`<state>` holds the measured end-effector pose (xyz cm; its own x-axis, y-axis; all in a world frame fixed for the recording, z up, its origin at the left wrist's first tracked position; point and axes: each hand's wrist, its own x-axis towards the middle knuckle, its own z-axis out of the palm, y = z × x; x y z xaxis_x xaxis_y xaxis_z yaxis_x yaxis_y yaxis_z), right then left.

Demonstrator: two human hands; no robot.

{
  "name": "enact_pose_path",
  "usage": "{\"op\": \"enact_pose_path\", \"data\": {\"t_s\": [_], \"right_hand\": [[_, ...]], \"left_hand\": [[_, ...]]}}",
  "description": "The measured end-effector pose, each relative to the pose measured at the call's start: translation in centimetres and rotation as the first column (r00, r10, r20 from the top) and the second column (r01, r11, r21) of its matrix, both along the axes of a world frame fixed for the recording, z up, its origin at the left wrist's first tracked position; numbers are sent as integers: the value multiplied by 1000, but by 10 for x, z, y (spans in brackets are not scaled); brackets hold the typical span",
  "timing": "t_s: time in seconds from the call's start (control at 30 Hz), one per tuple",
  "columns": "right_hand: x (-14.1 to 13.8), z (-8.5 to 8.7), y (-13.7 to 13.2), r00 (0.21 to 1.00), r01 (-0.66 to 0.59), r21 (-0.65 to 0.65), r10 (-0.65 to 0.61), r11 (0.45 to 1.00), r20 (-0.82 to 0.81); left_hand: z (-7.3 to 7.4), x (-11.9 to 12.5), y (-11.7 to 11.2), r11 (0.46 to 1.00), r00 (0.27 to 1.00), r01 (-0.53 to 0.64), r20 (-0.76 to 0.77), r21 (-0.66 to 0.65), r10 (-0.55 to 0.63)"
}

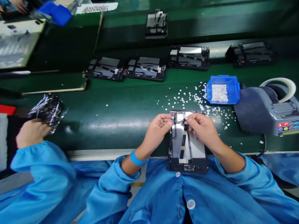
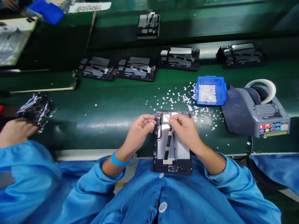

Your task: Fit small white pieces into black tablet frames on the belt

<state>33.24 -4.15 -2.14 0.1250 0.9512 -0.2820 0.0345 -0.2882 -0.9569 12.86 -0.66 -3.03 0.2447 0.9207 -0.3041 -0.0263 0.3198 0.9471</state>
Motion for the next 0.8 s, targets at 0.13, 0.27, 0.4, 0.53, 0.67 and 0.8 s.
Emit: {"op": "enact_pose_path", "data": {"t_s": [0.13, 0.27, 0.4, 0.53, 0.67, 0.8], "right_hand": [[-15, -1, -2, 998, -62, 50, 61, 997, 7], [-15, -3, -2, 984, -144, 81, 134, 986, 113], [9, -11, 14, 823, -300, 306, 83, 903, 563], [31, -24, 37, 448, -645, 313, 12, 697, 894], [39, -30, 51, 208, -795, 186, -28, 577, 978], [41, -28, 55, 117, -840, 117, -34, 529, 993]], "left_hand": [[-1, 19, -4, 997, 993, 67, 102, -45, -62], [-5, 19, 0, 999, 995, 14, 97, -35, -11], [0, -3, 14, 979, 979, 68, -201, 191, -28], [7, -15, 29, 805, 835, 383, -543, 453, -92], [7, -9, 40, 726, 746, 516, -654, 454, -121], [3, -4, 46, 826, 794, 444, -581, 348, -182]]}}
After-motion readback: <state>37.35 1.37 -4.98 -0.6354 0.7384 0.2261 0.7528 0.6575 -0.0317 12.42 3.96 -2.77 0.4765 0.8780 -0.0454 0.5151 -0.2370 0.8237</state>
